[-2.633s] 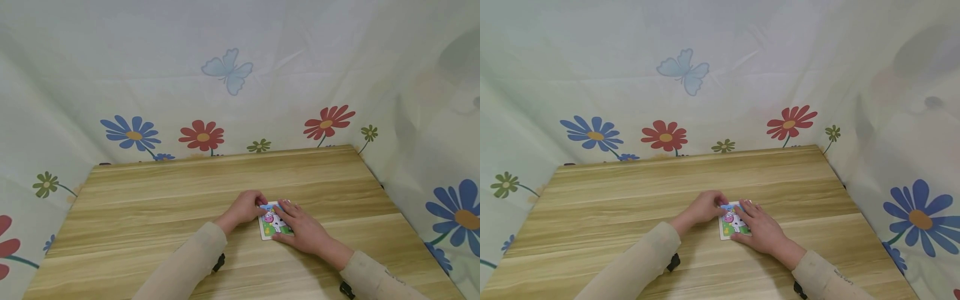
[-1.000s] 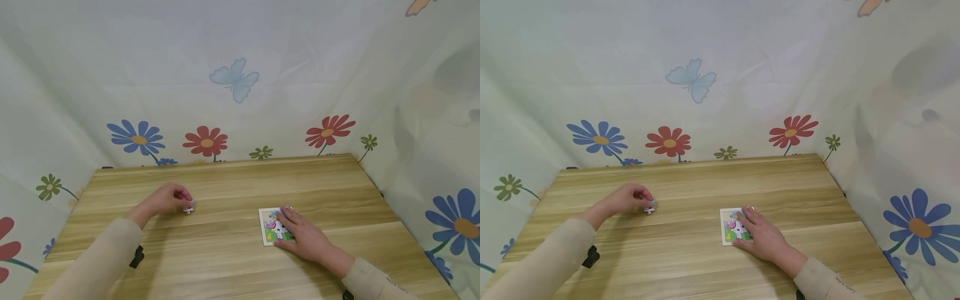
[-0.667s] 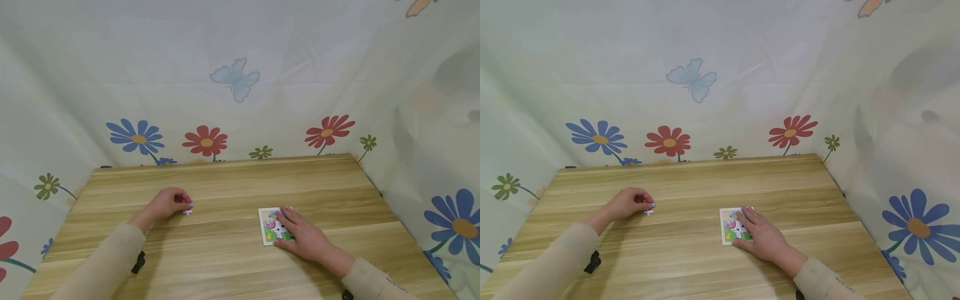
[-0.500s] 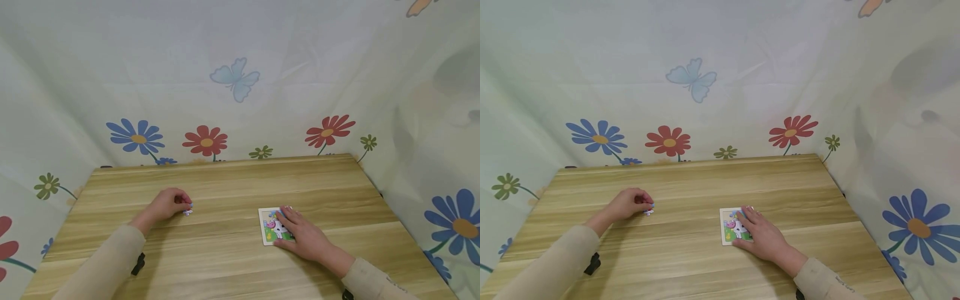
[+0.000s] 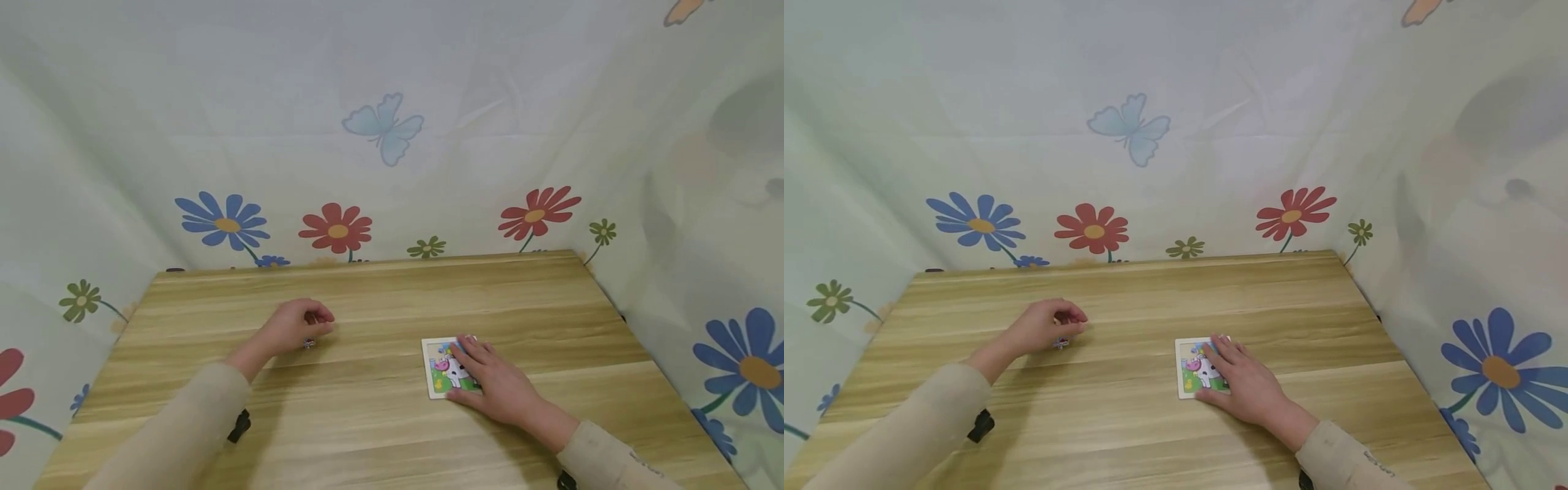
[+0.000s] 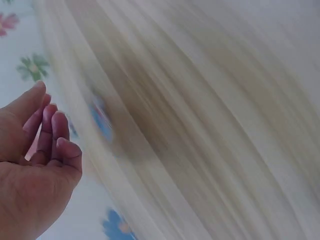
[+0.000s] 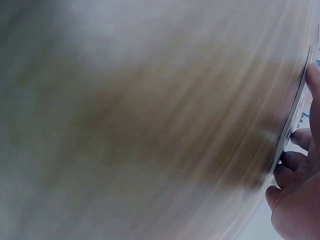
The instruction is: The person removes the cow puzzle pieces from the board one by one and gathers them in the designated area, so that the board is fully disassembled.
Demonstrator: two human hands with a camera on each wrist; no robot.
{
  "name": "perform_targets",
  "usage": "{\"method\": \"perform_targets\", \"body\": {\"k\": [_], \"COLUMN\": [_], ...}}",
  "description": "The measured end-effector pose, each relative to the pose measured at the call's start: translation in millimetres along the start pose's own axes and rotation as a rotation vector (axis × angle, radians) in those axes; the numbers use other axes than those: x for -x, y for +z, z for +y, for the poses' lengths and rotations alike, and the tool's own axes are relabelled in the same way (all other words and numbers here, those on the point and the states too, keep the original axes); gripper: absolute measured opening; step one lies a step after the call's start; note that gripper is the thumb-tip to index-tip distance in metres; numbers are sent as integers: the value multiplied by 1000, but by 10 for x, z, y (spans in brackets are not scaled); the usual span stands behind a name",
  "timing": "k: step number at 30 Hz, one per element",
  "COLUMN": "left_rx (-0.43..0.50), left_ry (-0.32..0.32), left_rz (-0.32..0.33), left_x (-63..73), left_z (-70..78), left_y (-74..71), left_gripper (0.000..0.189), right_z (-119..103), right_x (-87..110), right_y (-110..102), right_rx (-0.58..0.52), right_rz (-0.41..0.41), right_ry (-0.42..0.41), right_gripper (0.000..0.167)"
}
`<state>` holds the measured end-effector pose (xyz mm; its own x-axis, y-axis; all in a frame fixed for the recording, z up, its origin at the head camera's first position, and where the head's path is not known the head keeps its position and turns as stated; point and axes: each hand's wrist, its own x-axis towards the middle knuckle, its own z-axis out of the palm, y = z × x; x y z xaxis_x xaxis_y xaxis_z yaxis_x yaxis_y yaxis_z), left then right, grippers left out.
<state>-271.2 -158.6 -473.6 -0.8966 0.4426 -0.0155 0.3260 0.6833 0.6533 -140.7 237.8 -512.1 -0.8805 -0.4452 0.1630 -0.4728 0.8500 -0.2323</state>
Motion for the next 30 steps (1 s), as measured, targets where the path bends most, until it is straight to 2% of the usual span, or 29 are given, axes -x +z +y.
{"method": "perform_targets", "body": {"k": [6, 12, 17, 21, 25, 30], "left_rx": [101, 154, 199, 224, 211, 201], "left_ry": [-20, 28, -36, -83, -84, -74], "left_rz": [-74, -155, -209, -223, -220, -216], "left_x": [-149, -273, -325, -365, -406, -445], "left_z": [536, 932, 1150, 1283, 1393, 1450], "left_y": [321, 685, 876, 980, 1060, 1157], "left_gripper": [19, 12, 16, 24, 26, 28], "right_z": [45, 54, 53, 61, 74, 79], "right_x": [6, 10, 10, 22, 39, 57], "right_y": [24, 16, -6, -21, -29, -36], "right_rx": [3, 0, -6, -5, -2, -16], "right_rz": [21, 31, 30, 19, 9, 2], "right_ry": [-13, -5, 4, 9, 20, 27], "right_gripper": [84, 86, 87, 87, 86, 86]}}
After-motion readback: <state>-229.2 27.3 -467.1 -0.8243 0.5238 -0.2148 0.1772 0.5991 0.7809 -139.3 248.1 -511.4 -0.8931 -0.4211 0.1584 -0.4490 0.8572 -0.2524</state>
